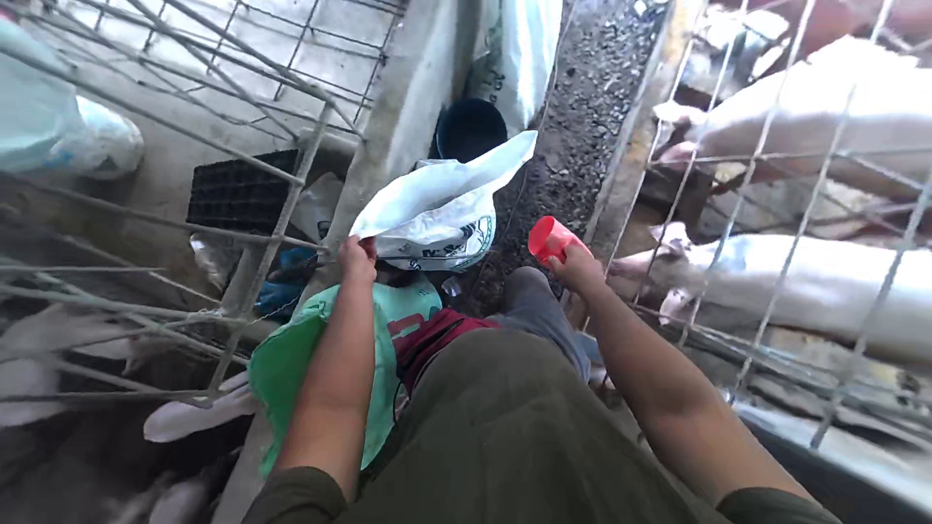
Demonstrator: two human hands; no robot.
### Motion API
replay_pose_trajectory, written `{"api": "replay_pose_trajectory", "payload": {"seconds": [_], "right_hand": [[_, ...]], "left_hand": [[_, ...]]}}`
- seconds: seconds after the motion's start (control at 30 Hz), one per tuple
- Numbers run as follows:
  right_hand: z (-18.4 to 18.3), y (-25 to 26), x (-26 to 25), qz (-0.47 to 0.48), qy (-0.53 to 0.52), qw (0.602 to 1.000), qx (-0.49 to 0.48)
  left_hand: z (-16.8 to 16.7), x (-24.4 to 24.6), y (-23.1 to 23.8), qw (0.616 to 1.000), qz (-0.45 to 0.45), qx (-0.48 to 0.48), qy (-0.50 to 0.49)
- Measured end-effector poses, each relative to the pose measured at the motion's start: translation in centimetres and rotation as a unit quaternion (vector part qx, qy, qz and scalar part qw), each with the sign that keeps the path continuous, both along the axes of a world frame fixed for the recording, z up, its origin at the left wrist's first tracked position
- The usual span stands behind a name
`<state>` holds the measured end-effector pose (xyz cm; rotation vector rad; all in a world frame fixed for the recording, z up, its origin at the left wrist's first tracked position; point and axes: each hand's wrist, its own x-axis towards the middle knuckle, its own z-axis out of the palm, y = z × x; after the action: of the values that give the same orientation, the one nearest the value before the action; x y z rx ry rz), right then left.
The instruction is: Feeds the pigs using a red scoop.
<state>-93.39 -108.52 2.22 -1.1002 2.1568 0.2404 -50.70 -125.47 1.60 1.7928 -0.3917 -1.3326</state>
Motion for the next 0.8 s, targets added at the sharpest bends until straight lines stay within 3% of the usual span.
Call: {"api": "replay_pose_trajectory", "payload": {"seconds": [0.07,0.13,0.23,0.3,0.43,0.5,0.57,0.63,0.67,0.7,0.8], "right_hand": [[-1.9,-4.2,-0.1,0.038,-0.009,0.999,0.025],[-4.1,-8.4,-0.2,0.043,-0.042,0.996,0.061],[-5.7,-15.1,0.6,-0.010,-0.127,0.988,0.088],[-7.5,-19.2,1.4,0.005,-0.160,0.987,0.036],[-9.3,-25.8,5.5,0.190,-0.222,0.955,-0.046],[-10.0,-27.8,8.5,0.311,-0.287,0.905,-0.042],[-11.5,-28.5,10.7,0.491,-0.333,0.804,0.024],[-13.6,-29.1,10.7,0.586,-0.336,0.729,0.112],[-14.7,-29.5,9.7,0.581,-0.346,0.723,0.140],[-15.5,-30.3,8.2,0.539,-0.367,0.743,0.153],[-17.9,-32.9,1.2,0.285,-0.415,0.855,0.124]], "left_hand": [[0.3,1.4,-0.3,0.993,0.106,-0.017,0.055],[0.8,1.6,0.3,0.985,0.156,-0.024,0.069],[0.1,0.2,2.6,0.972,0.222,-0.022,0.070],[-0.9,-2.6,5.0,0.966,0.255,0.007,0.041],[-1.9,-13.0,8.3,0.959,0.260,0.097,0.055],[-2.0,-18.7,7.4,0.953,0.249,0.139,0.097],[-2.4,-22.6,5.2,0.956,0.226,0.140,0.127],[-3.5,-25.0,2.4,0.954,0.247,0.100,0.142],[-4.1,-25.5,0.9,0.951,0.263,0.076,0.141],[-4.8,-25.6,-1.0,0.950,0.273,0.053,0.140],[-7.7,-24.9,-6.7,0.964,0.234,0.007,0.125]]}}
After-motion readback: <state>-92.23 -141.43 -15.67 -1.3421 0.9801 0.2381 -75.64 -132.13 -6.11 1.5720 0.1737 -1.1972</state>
